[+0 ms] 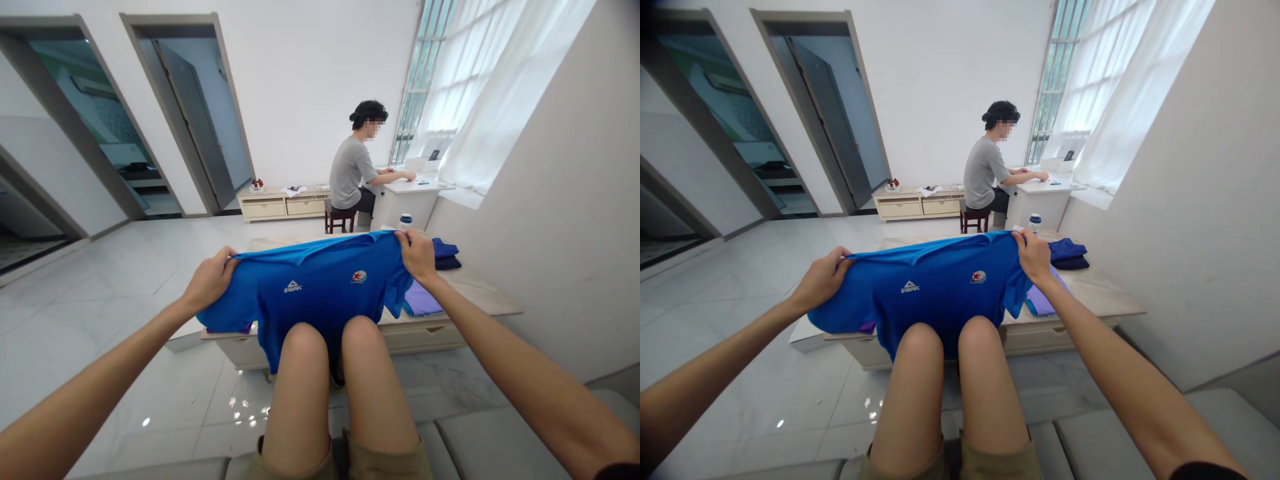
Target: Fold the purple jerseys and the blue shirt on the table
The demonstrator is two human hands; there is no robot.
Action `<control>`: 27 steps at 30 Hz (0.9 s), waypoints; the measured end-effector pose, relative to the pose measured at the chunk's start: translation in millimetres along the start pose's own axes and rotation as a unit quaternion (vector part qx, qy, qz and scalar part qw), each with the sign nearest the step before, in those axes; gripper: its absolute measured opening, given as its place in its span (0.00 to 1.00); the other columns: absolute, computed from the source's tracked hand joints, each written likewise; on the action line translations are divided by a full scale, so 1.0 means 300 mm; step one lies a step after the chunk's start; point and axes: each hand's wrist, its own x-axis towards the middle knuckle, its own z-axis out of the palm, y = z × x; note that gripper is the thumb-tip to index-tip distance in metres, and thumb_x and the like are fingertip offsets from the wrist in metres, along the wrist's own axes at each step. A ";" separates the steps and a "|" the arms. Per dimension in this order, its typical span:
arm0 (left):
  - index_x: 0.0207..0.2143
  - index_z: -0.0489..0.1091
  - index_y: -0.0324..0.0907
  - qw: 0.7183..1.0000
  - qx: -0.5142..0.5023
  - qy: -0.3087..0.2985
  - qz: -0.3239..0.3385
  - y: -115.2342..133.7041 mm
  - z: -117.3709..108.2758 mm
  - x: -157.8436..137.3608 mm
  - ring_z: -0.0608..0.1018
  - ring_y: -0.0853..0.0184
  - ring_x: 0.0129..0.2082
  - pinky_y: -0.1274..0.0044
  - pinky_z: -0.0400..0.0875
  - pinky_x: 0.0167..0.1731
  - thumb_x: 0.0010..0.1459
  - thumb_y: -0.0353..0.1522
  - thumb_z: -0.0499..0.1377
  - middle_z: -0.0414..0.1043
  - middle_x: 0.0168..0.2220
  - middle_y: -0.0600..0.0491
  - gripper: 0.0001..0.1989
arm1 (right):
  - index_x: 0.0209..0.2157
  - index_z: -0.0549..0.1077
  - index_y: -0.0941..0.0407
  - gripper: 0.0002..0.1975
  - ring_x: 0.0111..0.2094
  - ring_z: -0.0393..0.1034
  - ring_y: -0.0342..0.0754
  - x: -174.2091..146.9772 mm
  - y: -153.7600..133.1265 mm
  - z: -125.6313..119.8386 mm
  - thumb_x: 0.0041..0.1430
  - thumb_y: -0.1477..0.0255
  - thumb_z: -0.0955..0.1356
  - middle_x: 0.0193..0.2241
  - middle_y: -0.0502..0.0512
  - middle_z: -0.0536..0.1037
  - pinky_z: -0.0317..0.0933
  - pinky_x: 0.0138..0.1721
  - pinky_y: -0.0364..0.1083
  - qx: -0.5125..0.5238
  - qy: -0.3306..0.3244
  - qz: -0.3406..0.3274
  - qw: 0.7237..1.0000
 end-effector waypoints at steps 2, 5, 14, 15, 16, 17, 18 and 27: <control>0.46 0.73 0.47 0.998 0.060 -0.019 0.010 -0.026 0.003 -0.037 0.83 0.52 0.34 0.70 0.70 0.36 0.70 0.49 0.47 0.80 0.31 0.49 0.21 | 0.44 0.82 0.57 0.36 0.33 0.77 0.61 0.004 0.022 -0.042 0.79 0.47 0.53 0.32 0.67 0.83 0.56 0.33 0.49 -0.056 -0.017 -0.053 0.997; 0.48 0.75 0.48 0.995 0.096 -0.034 0.004 -0.083 0.056 -0.113 0.84 0.51 0.33 0.70 0.70 0.35 0.71 0.49 0.44 0.81 0.31 0.49 0.24 | 0.44 0.84 0.57 0.32 0.29 0.77 0.59 -0.073 0.080 -0.077 0.78 0.51 0.56 0.29 0.65 0.83 0.54 0.31 0.48 -0.100 -0.032 -0.100 0.989; 0.43 0.75 0.51 0.988 0.122 -0.094 0.009 -0.203 0.334 -0.167 0.85 0.52 0.30 0.71 0.66 0.30 0.73 0.46 0.45 0.81 0.27 0.51 0.21 | 0.39 0.85 0.54 0.32 0.21 0.70 0.55 -0.302 0.247 0.080 0.77 0.50 0.56 0.21 0.61 0.78 0.50 0.26 0.49 -0.090 -0.084 -0.083 0.989; 0.42 0.75 0.51 0.986 0.131 -0.100 0.012 -0.207 0.358 -0.137 0.85 0.52 0.30 0.71 0.65 0.30 0.73 0.46 0.44 0.81 0.28 0.51 0.21 | 0.39 0.85 0.54 0.33 0.21 0.70 0.55 -0.290 0.251 0.114 0.78 0.50 0.56 0.21 0.61 0.78 0.50 0.26 0.49 -0.090 -0.089 -0.079 0.989; 0.41 0.74 0.50 0.984 0.142 -0.104 0.014 -0.212 0.382 -0.102 0.85 0.51 0.30 0.71 0.64 0.29 0.73 0.46 0.44 0.81 0.28 0.50 0.21 | 0.40 0.85 0.54 0.34 0.21 0.70 0.55 -0.275 0.255 0.149 0.78 0.50 0.55 0.22 0.61 0.78 0.50 0.26 0.48 -0.091 -0.093 -0.078 0.988; 0.40 0.74 0.50 0.982 0.154 -0.107 0.017 -0.219 0.405 -0.063 0.85 0.51 0.30 0.71 0.63 0.29 0.73 0.47 0.45 0.81 0.28 0.49 0.21 | 0.40 0.84 0.55 0.34 0.21 0.70 0.55 -0.256 0.260 0.188 0.78 0.50 0.54 0.22 0.61 0.78 0.49 0.26 0.48 -0.093 -0.098 -0.079 0.988; 0.39 0.74 0.49 0.980 0.164 -0.110 0.020 -0.227 0.430 -0.022 0.85 0.51 0.31 0.71 0.63 0.29 0.74 0.47 0.45 0.81 0.28 0.48 0.21 | 0.40 0.84 0.55 0.34 0.21 0.70 0.54 -0.238 0.266 0.229 0.78 0.50 0.54 0.23 0.62 0.79 0.49 0.26 0.48 -0.097 -0.104 -0.080 0.987; 0.42 0.76 0.47 0.961 0.221 -0.165 0.016 -0.388 0.773 0.328 0.86 0.51 0.37 0.73 0.65 0.31 0.74 0.44 0.50 0.84 0.34 0.45 0.18 | 0.46 0.83 0.58 0.30 0.23 0.70 0.54 -0.079 0.369 0.728 0.80 0.56 0.54 0.25 0.63 0.80 0.44 0.28 0.47 -0.182 -0.219 -0.070 0.956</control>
